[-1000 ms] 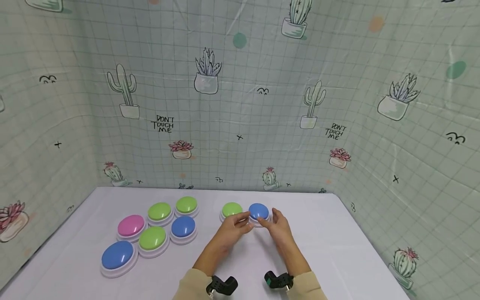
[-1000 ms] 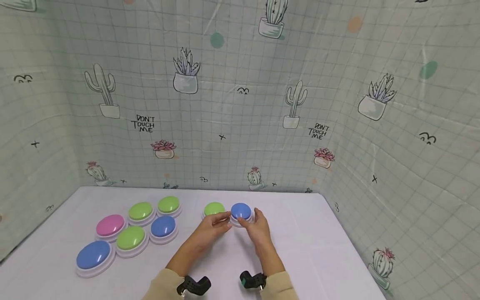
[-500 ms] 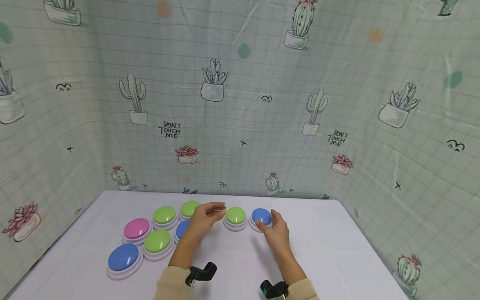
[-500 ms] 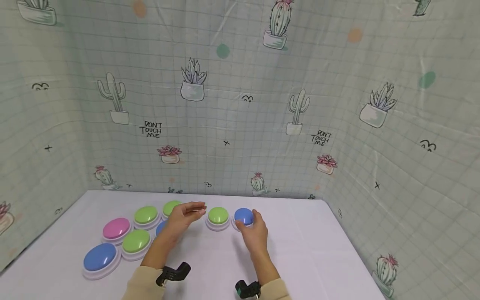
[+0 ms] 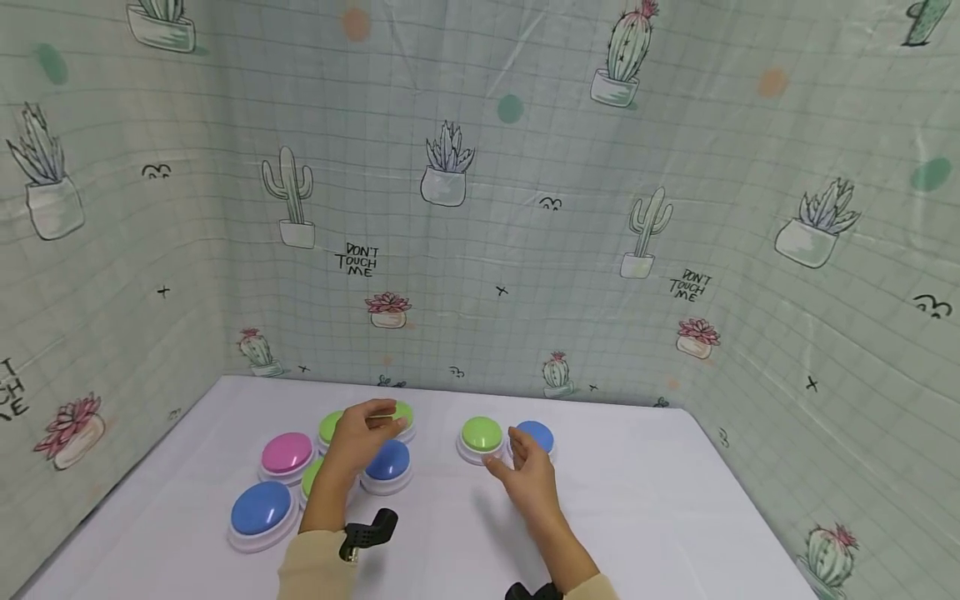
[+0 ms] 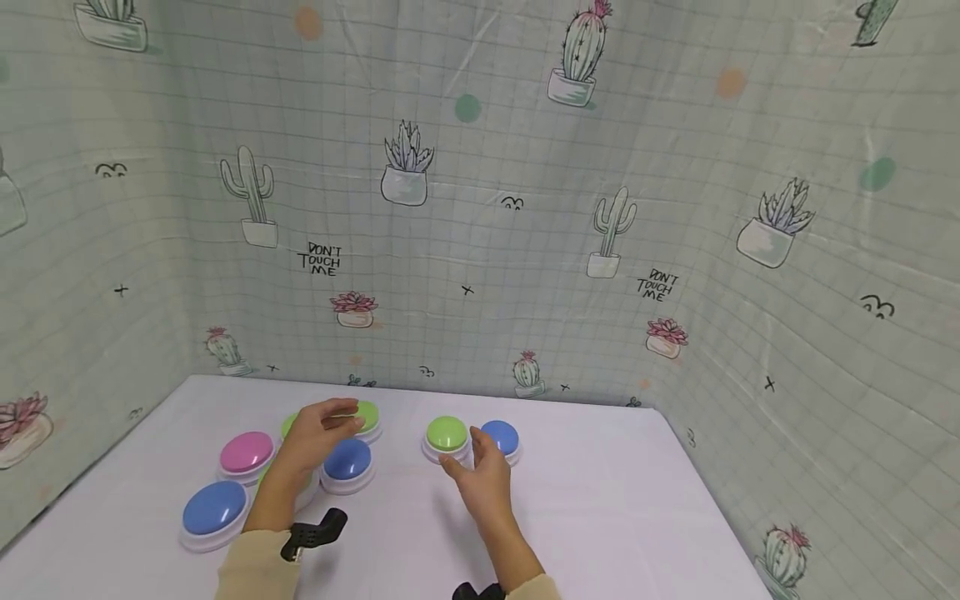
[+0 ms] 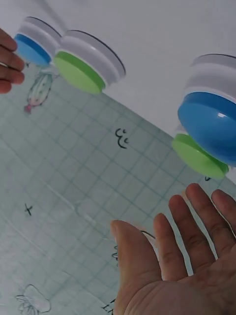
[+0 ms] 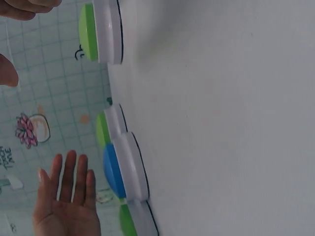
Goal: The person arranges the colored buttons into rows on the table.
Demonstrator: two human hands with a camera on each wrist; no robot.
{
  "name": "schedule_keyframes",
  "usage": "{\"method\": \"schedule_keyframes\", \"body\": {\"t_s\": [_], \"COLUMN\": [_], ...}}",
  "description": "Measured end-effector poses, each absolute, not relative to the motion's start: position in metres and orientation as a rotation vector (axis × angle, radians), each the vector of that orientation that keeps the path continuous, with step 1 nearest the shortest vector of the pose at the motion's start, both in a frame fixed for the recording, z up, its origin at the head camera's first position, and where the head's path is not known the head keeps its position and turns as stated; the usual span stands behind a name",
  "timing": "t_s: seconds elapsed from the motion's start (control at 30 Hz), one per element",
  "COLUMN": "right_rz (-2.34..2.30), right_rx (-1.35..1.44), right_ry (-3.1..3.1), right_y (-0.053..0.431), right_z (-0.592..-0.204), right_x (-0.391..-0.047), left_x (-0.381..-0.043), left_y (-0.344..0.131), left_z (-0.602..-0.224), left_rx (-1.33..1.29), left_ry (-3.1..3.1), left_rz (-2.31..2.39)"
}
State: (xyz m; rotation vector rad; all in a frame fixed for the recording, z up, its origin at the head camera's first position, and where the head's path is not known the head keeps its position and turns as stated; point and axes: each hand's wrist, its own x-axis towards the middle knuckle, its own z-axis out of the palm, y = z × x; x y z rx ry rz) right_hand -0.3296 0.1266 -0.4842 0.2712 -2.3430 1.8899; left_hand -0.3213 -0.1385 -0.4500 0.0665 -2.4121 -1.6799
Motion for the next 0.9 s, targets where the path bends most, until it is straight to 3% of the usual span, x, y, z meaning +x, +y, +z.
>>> {"method": "schedule_keyframes", "body": {"t_s": [0.9], "right_rz": [2.052], "right_rx": [0.500], "right_ry": [-2.426], "right_y": [0.030], "right_z": [-0.500], "right_x": [-0.325], "left_x": [-0.319], "left_y": [-0.166], "left_z": [-0.464], "left_rx": [0.019], "left_ry": [-2.754], "left_rz": [-1.254]}}
